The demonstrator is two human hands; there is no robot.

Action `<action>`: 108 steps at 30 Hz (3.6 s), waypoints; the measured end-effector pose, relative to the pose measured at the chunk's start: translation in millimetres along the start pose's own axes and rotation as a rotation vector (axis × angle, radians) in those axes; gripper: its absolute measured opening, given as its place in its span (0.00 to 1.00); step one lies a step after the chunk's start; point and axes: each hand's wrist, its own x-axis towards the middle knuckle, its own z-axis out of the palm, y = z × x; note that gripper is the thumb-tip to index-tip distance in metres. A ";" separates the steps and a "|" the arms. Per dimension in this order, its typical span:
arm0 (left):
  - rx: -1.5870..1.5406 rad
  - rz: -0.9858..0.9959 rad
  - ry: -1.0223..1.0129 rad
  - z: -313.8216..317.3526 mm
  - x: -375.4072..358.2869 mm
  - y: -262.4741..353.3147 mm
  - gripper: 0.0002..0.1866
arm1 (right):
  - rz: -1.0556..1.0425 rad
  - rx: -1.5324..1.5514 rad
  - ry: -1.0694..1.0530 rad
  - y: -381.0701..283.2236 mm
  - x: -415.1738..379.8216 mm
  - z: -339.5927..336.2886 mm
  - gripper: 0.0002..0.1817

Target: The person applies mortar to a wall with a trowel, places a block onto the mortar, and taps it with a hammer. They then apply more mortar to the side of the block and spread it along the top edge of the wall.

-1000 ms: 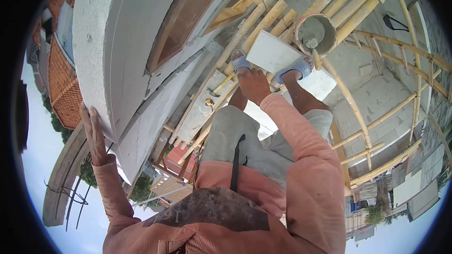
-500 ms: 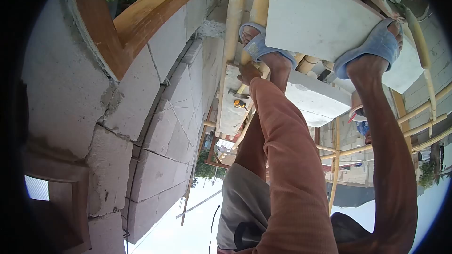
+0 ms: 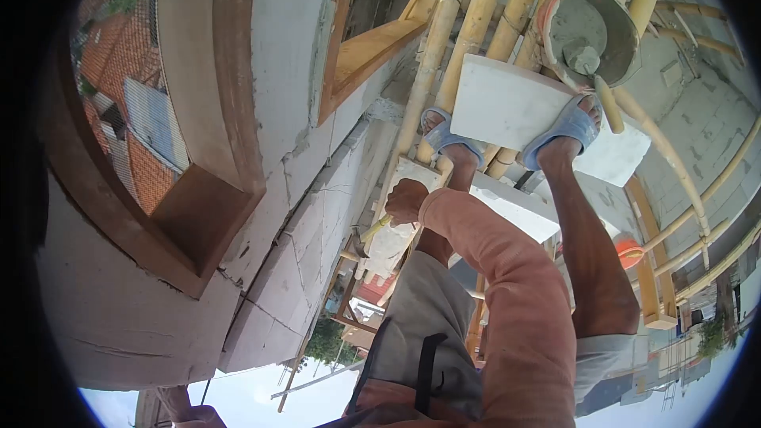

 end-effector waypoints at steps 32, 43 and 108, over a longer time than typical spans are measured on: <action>-0.221 0.319 -0.151 -27.9 23.9 -19.2 0.48 | 0.217 1.987 1.271 -368.7 -138.8 -319.3 0.33; -0.252 0.283 -0.176 -33.8 23.3 -10.8 0.50 | 0.148 1.966 1.360 -388.1 -122.7 -331.0 0.33; -0.365 -0.181 0.250 12.7 -67.6 -99.0 0.37 | 0.217 -0.684 0.692 -427.9 -181.6 -400.9 0.26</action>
